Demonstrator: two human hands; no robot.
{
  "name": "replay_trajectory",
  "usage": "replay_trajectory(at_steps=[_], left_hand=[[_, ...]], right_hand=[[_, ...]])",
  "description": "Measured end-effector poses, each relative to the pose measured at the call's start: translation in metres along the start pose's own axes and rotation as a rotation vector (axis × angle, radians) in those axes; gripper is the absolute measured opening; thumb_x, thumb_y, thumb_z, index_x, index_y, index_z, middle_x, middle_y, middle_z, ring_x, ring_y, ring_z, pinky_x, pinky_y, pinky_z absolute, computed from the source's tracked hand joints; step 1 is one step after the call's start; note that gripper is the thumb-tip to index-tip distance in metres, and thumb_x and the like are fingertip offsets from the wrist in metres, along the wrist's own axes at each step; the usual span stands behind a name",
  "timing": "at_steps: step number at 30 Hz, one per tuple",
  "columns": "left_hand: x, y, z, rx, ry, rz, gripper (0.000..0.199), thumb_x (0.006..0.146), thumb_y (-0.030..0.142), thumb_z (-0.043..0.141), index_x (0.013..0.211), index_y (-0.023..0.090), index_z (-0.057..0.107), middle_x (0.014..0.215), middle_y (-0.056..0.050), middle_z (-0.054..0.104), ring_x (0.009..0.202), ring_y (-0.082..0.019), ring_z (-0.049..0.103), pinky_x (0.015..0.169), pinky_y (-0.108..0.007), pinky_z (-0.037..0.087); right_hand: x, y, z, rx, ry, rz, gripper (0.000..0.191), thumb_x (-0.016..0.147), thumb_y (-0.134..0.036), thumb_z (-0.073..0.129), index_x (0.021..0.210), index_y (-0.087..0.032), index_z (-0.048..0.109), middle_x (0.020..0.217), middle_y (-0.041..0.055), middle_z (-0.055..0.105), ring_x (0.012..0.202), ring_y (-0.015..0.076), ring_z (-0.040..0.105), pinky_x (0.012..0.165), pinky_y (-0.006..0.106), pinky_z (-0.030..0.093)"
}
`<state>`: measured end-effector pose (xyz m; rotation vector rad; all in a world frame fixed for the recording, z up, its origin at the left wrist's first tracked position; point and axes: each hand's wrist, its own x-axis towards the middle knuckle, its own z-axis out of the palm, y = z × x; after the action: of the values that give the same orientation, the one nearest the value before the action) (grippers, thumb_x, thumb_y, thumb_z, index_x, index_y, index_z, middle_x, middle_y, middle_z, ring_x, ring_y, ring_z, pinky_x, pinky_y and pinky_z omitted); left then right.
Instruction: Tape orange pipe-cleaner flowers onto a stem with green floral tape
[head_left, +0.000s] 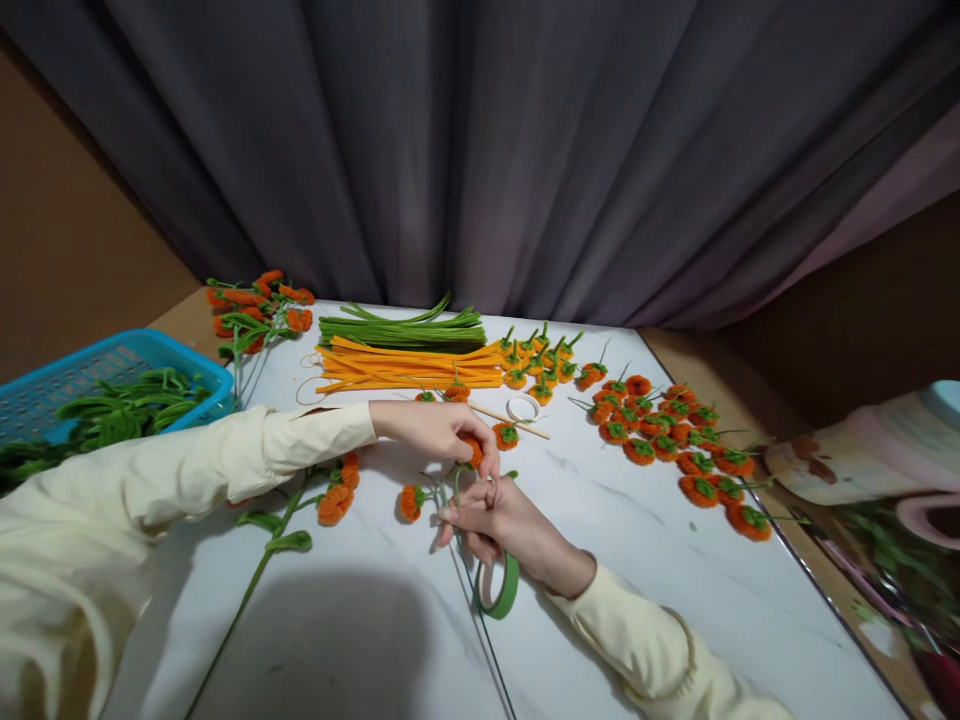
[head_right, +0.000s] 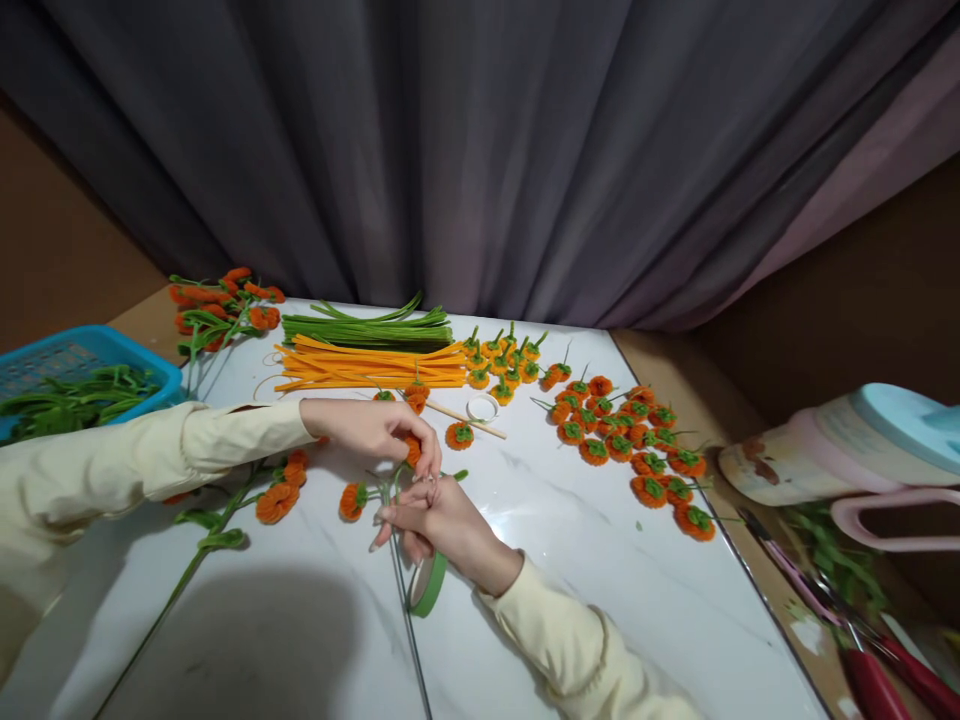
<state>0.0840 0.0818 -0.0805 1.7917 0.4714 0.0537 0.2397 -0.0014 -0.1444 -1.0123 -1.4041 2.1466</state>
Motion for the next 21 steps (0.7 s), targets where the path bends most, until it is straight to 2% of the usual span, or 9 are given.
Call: replay_trajectory(at_steps=[4, 6, 9, 12, 14, 16, 18, 21], left_hand=[[0.001, -0.002, 0.000, -0.053, 0.073, 0.050, 0.021, 0.069, 0.001, 0.042, 0.069, 0.014, 0.059, 0.098, -0.005, 0.067, 0.099, -0.016, 0.059, 0.088, -0.026, 0.043], [0.001, -0.006, -0.001, -0.032, 0.080, 0.026, 0.021, 0.070, 0.002, 0.043, 0.069, 0.014, 0.060, 0.104, -0.007, 0.066, 0.103, -0.016, 0.057, 0.091, -0.027, 0.042], [-0.001, -0.012, 0.000, -0.016, 0.081, -0.022, 0.024, 0.070, -0.001, 0.042, 0.072, 0.014, 0.060, 0.110, -0.007, 0.064, 0.110, -0.016, 0.055, 0.094, -0.027, 0.039], [-0.003, -0.013, 0.004, -0.001, 0.055, -0.053, 0.025, 0.070, -0.001, 0.041, 0.073, 0.014, 0.060, 0.111, -0.007, 0.064, 0.114, -0.016, 0.053, 0.093, -0.025, 0.039], [-0.005, -0.012, 0.008, 0.051, 0.039, -0.055, 0.024, 0.072, 0.000, 0.041, 0.075, 0.015, 0.060, 0.112, -0.006, 0.063, 0.113, -0.016, 0.053, 0.091, -0.025, 0.040], [-0.006, -0.010, 0.012, 0.104, 0.015, -0.047, 0.023, 0.074, 0.003, 0.041, 0.077, 0.015, 0.061, 0.117, -0.005, 0.061, 0.110, -0.017, 0.054, 0.090, -0.025, 0.041], [-0.007, -0.008, 0.015, 0.133, -0.005, -0.045, 0.023, 0.074, 0.004, 0.042, 0.078, 0.016, 0.061, 0.118, -0.003, 0.060, 0.104, -0.017, 0.056, 0.087, -0.024, 0.042], [-0.009, -0.008, 0.017, 0.175, 0.010, -0.043, 0.026, 0.071, 0.003, 0.043, 0.081, 0.017, 0.063, 0.109, -0.002, 0.063, 0.095, -0.016, 0.059, 0.083, -0.024, 0.044]], right_hand=[[-0.001, -0.002, 0.002, 0.018, 0.004, 0.010, 0.033, 0.077, -0.038, 0.064, 0.065, -0.007, 0.066, 0.033, -0.0050, 0.046, 0.028, 0.0019, 0.029, 0.035, 0.020, 0.017], [-0.001, -0.003, 0.003, 0.050, 0.017, 0.018, 0.031, 0.074, -0.038, 0.067, 0.067, -0.008, 0.062, 0.039, -0.0029, 0.054, 0.028, 0.0017, 0.030, 0.034, 0.019, 0.017], [-0.002, -0.005, 0.005, 0.102, 0.033, 0.050, 0.035, 0.068, -0.037, 0.072, 0.083, -0.011, 0.054, 0.058, 0.0032, 0.068, 0.028, 0.0021, 0.033, 0.032, 0.018, 0.019], [-0.003, -0.006, 0.005, 0.113, 0.007, 0.068, 0.044, 0.066, -0.037, 0.074, 0.093, -0.014, 0.048, 0.062, 0.0034, 0.069, 0.028, 0.0034, 0.035, 0.031, 0.018, 0.019], [-0.003, -0.007, 0.005, 0.091, -0.011, 0.063, 0.039, 0.067, -0.038, 0.073, 0.087, -0.012, 0.052, 0.052, -0.0005, 0.065, 0.027, 0.0034, 0.033, 0.031, 0.018, 0.019], [-0.004, -0.007, 0.005, 0.042, -0.027, 0.049, 0.033, 0.069, -0.039, 0.071, 0.073, -0.010, 0.058, 0.039, -0.0040, 0.054, 0.027, 0.0029, 0.030, 0.032, 0.019, 0.018], [-0.004, -0.007, 0.004, -0.008, -0.031, 0.025, 0.035, 0.072, -0.040, 0.069, 0.062, -0.008, 0.062, 0.032, -0.0050, 0.046, 0.027, 0.0027, 0.029, 0.033, 0.020, 0.018], [-0.004, -0.005, 0.002, -0.041, -0.031, 0.016, 0.035, 0.075, -0.039, 0.066, 0.062, -0.007, 0.067, 0.033, -0.0042, 0.045, 0.028, 0.0029, 0.030, 0.034, 0.020, 0.018]])
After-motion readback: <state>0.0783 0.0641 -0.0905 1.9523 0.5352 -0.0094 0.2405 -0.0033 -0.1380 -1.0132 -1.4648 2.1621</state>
